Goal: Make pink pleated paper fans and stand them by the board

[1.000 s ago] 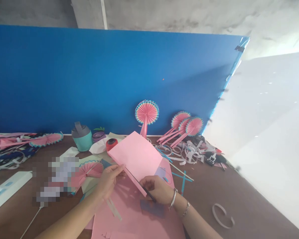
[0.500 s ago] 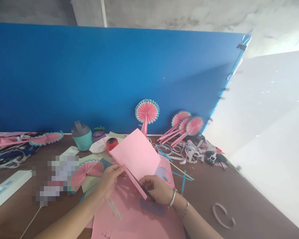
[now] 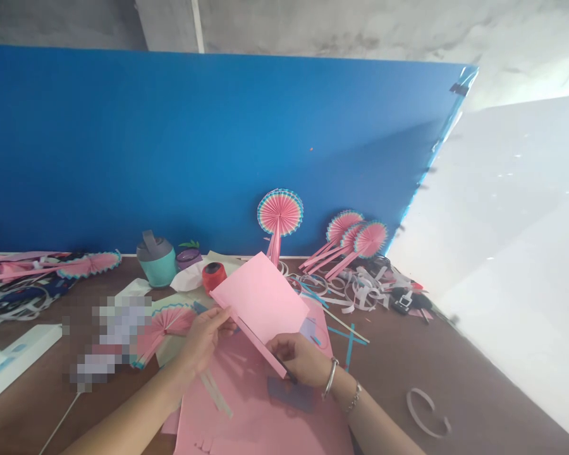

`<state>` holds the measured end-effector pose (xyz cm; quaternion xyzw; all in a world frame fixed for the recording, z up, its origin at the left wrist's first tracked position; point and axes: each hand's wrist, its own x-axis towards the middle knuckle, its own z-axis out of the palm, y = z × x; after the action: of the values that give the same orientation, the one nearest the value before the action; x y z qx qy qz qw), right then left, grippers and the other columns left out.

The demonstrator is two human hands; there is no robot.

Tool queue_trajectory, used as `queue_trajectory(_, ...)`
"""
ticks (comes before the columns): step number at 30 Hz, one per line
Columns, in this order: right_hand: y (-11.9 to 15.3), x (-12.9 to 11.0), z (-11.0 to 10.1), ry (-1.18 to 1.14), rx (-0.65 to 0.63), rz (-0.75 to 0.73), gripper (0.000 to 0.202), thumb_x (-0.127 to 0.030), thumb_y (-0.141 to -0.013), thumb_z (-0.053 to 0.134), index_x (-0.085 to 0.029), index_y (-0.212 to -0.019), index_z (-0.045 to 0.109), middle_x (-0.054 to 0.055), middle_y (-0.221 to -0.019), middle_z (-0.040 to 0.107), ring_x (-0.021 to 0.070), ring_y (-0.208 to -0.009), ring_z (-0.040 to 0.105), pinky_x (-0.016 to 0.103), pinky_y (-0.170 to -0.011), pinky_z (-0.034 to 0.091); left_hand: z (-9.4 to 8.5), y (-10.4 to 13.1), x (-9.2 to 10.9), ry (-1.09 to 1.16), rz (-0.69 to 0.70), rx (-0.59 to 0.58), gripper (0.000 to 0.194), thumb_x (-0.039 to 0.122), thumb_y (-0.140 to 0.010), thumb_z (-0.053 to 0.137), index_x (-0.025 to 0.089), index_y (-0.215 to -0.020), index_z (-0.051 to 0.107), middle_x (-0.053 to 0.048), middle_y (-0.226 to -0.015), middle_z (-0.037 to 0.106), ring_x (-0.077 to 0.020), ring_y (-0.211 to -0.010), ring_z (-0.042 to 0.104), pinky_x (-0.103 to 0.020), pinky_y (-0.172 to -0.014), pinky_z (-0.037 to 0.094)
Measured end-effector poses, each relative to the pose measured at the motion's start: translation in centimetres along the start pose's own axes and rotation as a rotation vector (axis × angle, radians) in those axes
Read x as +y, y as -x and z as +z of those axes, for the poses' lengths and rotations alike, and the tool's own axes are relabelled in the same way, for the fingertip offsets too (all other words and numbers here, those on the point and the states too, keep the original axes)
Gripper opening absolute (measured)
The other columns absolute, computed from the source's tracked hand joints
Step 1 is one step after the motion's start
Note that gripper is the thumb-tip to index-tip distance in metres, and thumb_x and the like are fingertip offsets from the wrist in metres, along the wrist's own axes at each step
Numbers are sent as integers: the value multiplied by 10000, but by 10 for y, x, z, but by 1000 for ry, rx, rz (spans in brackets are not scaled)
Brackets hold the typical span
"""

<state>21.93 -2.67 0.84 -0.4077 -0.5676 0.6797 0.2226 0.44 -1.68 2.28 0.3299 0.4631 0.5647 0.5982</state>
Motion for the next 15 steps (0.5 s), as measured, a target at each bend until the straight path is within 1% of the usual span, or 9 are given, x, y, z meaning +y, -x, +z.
queue_trajectory(3,-1,2,1,3,4,-20,291,-249,-564,734,-145,-803,606,-64,-536,588,48,-377,472,150,-341,349,1,0,-3,-8,1,-23,337,424,-551,806,134,-607,644,-14,-563,621,-124,-566,591,-222,-568,470)
queue_trajectory(7,-2,3,1,-15,-18,-28,317,-271,-558,757,-143,-799,595,-63,-544,583,53,-396,480,161,-362,377,1,-1,-7,-3,-1,-37,344,431,-552,813,134,-623,655,-11,-562,627,-122,-562,592,-221,-562,474)
queue_trajectory(15,-2,2,0,-29,-31,-56,329,-290,-553,778,-142,-779,591,-60,-540,605,47,-399,480,170,-395,379,2,0,-5,-5,1,-34,330,420,-547,817,135,-597,659,-8,-541,618,-118,-544,585,-214,-552,475)
